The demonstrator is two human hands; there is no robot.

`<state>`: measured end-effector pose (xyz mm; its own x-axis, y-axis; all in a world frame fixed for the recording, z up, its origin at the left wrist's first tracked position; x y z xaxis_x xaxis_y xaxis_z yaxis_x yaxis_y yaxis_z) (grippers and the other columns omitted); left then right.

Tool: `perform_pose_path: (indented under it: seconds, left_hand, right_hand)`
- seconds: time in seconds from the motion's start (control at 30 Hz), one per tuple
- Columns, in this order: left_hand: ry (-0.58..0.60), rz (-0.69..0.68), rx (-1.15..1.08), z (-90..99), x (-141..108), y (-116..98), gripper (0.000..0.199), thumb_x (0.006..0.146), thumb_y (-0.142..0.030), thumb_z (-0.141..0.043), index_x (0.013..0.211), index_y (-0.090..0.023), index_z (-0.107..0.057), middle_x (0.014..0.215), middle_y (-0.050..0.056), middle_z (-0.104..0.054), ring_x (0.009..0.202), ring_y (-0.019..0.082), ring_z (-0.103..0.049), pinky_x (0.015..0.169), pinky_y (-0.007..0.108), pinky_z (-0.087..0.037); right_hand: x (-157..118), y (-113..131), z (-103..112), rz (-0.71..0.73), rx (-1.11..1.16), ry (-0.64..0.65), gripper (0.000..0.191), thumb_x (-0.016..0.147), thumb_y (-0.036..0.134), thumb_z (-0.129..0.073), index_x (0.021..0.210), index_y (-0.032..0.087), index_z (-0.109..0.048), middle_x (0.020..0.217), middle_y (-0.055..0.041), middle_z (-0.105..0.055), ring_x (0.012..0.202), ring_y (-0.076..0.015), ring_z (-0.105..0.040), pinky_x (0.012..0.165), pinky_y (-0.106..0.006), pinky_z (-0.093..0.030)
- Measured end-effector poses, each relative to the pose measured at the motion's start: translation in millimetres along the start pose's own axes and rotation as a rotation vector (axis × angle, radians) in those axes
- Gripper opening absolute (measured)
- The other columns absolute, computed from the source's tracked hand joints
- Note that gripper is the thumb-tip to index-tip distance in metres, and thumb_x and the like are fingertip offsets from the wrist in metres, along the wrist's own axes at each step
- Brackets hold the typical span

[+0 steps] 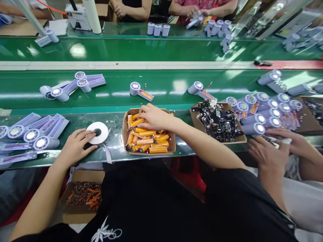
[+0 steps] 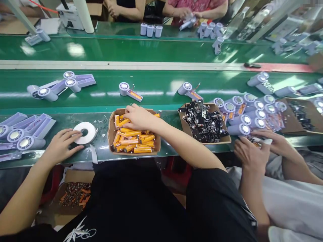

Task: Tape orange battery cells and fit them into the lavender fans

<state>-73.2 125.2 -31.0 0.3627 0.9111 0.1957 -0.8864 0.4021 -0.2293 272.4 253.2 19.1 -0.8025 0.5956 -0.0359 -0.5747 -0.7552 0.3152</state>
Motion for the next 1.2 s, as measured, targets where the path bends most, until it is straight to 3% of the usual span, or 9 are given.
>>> perform_pose_path:
  seconds: [0.1,0.17,0.33,0.43,0.63,0.8,0.97,1.1,1.2]
  left_hand:
    - [0.101,0.012,0.048,-11.8,8,3,0.045,0.102,-0.053,-0.060,0.129,-0.024,-0.081,0.142,0.017,-0.071,0.130,0.043,-0.059,0.112,0.064,-0.053]
    - [0.094,0.013,0.052,-7.2,15,-2,0.043,0.103,-0.053,-0.059,0.126,-0.023,-0.081,0.140,0.018,-0.071,0.129,0.043,-0.058,0.110,0.064,-0.052]
    - [-0.241,-0.109,-0.020,27.4,18,-57,0.035,0.104,-0.045,-0.067,0.129,-0.022,-0.072,0.130,0.016,-0.075,0.134,0.040,-0.057,0.115,0.061,-0.048]
    - [-0.354,-0.204,-0.133,34.3,22,-101,0.037,0.102,-0.048,-0.072,0.128,-0.023,-0.069,0.123,0.014,-0.076,0.137,0.040,-0.055,0.117,0.061,-0.046]
    - [-0.252,-0.386,-0.440,31.5,43,-152,0.045,0.105,-0.064,-0.063,0.124,-0.024,-0.070,0.105,0.011,-0.075,0.116,0.032,-0.060,0.107,0.055,-0.048]
    - [-0.151,-0.461,-0.522,34.5,49,-167,0.051,0.106,-0.068,-0.056,0.124,-0.023,-0.073,0.103,0.011,-0.073,0.117,0.032,-0.055,0.105,0.052,-0.047]
    - [-0.158,-0.484,-0.511,36.8,51,-178,0.052,0.106,-0.067,-0.059,0.129,-0.023,-0.073,0.102,0.011,-0.074,0.113,0.031,-0.055,0.102,0.050,-0.047]
    - [-0.292,-0.440,-0.362,39.1,46,-175,0.049,0.107,-0.063,-0.060,0.133,-0.024,-0.072,0.105,0.011,-0.076,0.110,0.030,-0.057,0.100,0.050,-0.045]
    - [-0.405,-0.396,-0.198,41.6,41,-172,0.049,0.105,-0.064,-0.064,0.131,-0.024,-0.075,0.103,0.011,-0.076,0.110,0.031,-0.057,0.098,0.049,-0.044]
  right_hand:
    - [13,-2,3,-0.016,-0.098,-0.009,0.030,0.100,0.042,-0.076,0.114,0.018,-0.087,0.128,-0.0182,-0.065,0.119,-0.0367,-0.053,0.099,-0.051,-0.049]
    - [7,-4,14,-0.011,-0.043,-0.131,0.023,0.099,0.037,-0.077,0.112,0.022,-0.088,0.129,-0.0157,-0.062,0.122,-0.0360,-0.051,0.105,-0.054,-0.047]
    - [-46,-11,37,-0.076,0.506,-0.572,0.028,0.099,0.048,-0.079,0.122,0.034,-0.086,0.132,-0.0084,-0.057,0.120,-0.0275,-0.056,0.114,-0.055,-0.049]
    - [-70,3,30,0.021,0.824,-0.651,0.035,0.096,0.058,-0.080,0.125,0.037,-0.085,0.131,-0.0066,-0.064,0.121,-0.0259,-0.062,0.110,-0.053,-0.055]
    - [-96,35,22,0.143,0.520,-0.809,0.021,0.082,0.051,-0.096,0.102,0.049,-0.090,0.147,-0.0014,-0.058,0.138,-0.0327,-0.054,0.118,-0.057,-0.051]
    - [-91,39,0,0.251,0.531,-0.688,0.031,0.075,0.055,-0.100,0.103,0.048,-0.089,0.157,0.0014,-0.050,0.150,-0.0351,-0.044,0.125,-0.058,-0.047]
    - [-88,39,-4,0.347,0.621,-0.667,0.023,0.091,0.058,-0.086,0.111,0.046,-0.088,0.161,-0.0005,-0.049,0.150,-0.0314,-0.048,0.127,-0.058,-0.042]
    - [-96,32,3,0.227,0.749,-0.628,0.029,0.093,0.059,-0.084,0.114,0.041,-0.087,0.157,-0.0052,-0.056,0.150,-0.0330,-0.052,0.121,-0.058,-0.049]
    - [-103,30,1,0.070,0.992,-0.624,0.037,0.093,0.060,-0.083,0.116,0.031,-0.084,0.128,-0.0100,-0.073,0.125,-0.0291,-0.070,0.108,-0.052,-0.061]
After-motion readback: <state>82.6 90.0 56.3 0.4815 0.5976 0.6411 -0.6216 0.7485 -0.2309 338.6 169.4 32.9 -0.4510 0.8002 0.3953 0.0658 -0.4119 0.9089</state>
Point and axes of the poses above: each hand's wrist, its own x-axis towards the middle knuckle, its own z-axis out of the back of the hand, y = z × x, the point moved 6 cm from there along x, towards the middle knuckle
